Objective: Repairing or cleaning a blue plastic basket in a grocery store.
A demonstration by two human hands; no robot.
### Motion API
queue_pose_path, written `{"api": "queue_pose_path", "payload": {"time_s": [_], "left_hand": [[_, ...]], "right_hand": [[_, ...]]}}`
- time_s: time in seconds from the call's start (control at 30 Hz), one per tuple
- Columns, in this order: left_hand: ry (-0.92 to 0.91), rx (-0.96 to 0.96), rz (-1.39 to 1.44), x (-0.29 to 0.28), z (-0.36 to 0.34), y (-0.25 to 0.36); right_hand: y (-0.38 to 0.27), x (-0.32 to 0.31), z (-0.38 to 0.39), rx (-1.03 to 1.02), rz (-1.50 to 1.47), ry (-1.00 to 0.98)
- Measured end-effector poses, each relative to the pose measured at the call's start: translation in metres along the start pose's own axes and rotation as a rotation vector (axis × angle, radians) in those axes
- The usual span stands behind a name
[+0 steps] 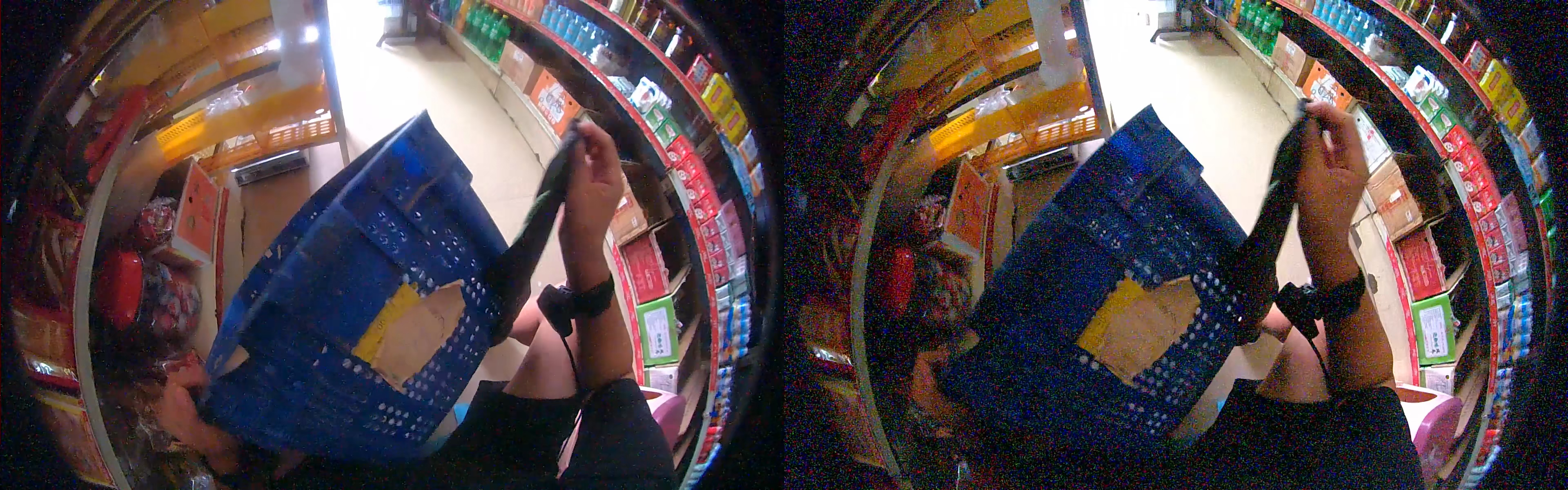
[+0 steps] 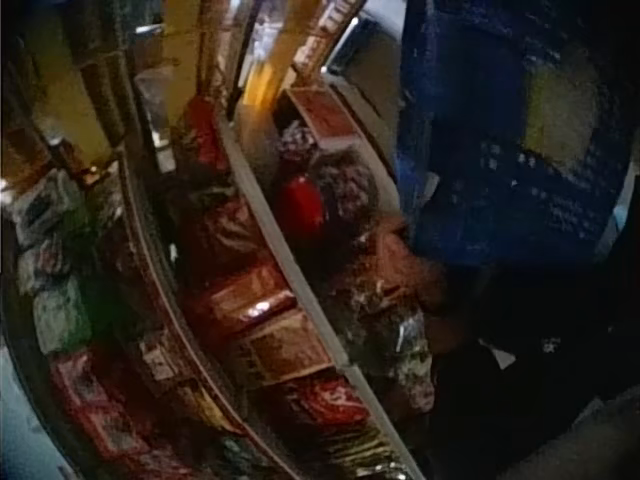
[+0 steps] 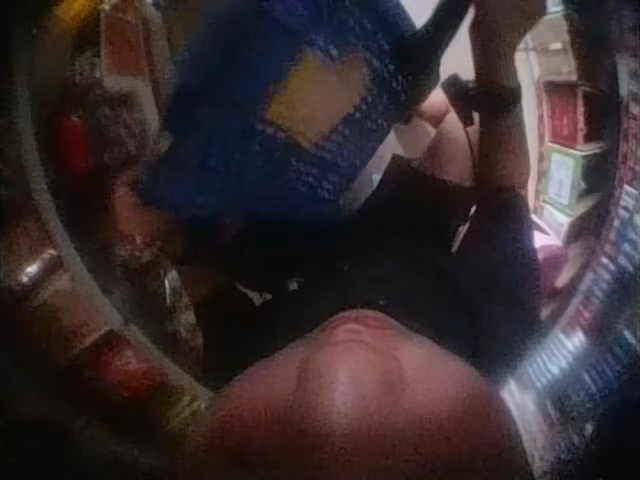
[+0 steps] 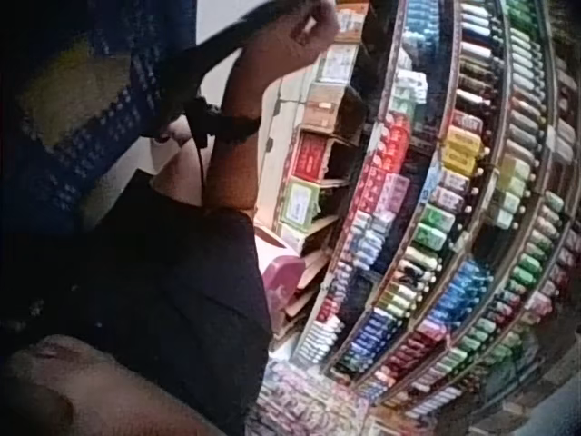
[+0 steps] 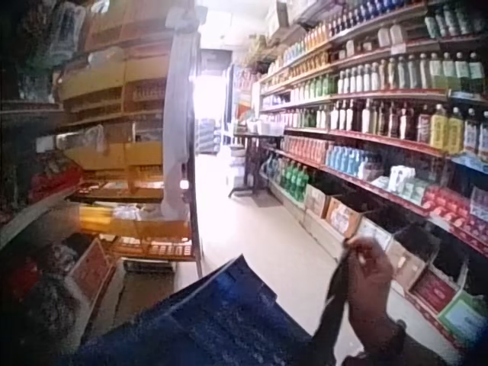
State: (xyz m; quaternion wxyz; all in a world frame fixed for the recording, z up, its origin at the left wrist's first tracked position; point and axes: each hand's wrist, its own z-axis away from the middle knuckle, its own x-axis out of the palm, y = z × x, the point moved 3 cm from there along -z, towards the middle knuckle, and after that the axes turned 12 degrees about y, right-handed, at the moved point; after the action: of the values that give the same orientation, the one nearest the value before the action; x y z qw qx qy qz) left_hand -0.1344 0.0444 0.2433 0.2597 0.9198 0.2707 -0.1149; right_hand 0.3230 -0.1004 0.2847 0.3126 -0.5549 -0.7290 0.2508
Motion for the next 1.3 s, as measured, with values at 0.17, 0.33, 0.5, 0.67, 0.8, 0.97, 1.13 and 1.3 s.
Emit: {"api": "queue_pose_path", "payload": {"time_s": [0.17, 0.33, 0.5, 0.67, 0.8, 0.97, 1.13, 1.3], "left_hand": [[0.412, 0.317, 0.111, 0.034, 0.009, 0.042], [-0.091, -0.047, 0.184, -0.006, 0.011, 0.04], [-0.204, -0.479, 0.141, -0.006, 0.011, 0.029], [-0.246, -0.589, 0.101, -0.005, 0.005, 0.042], [-0.188, -0.464, 0.123, 0.002, 0.001, 0.053], [-0.274, -0.363, 0.079, -0.006, 0.004, 0.04], [-0.303, -0.366, 0.068, -0.002, -0.005, 0.053], [-0.267, -0.318, 0.133, 0.002, -0.003, 0.047]], "right_hand": [[0.031, -0.025, -0.025, 0.003, 0.035, 0.165], [0.021, 0.021, 0.02, 0.056, 0.095, -0.334], [0.003, 0.026, 0.031, -0.294, 0.277, -0.648], [-0.008, 0.026, 0.035, -0.425, 0.313, -0.699], [-0.016, 0.028, 0.041, -0.445, 0.368, -0.685], [-0.035, 0.042, 0.066, -0.587, 0.293, -0.79], [-0.051, 0.04, 0.061, -0.655, 0.501, -0.801], [-0.053, 0.036, 0.057, -0.776, 0.602, -0.783]]}}
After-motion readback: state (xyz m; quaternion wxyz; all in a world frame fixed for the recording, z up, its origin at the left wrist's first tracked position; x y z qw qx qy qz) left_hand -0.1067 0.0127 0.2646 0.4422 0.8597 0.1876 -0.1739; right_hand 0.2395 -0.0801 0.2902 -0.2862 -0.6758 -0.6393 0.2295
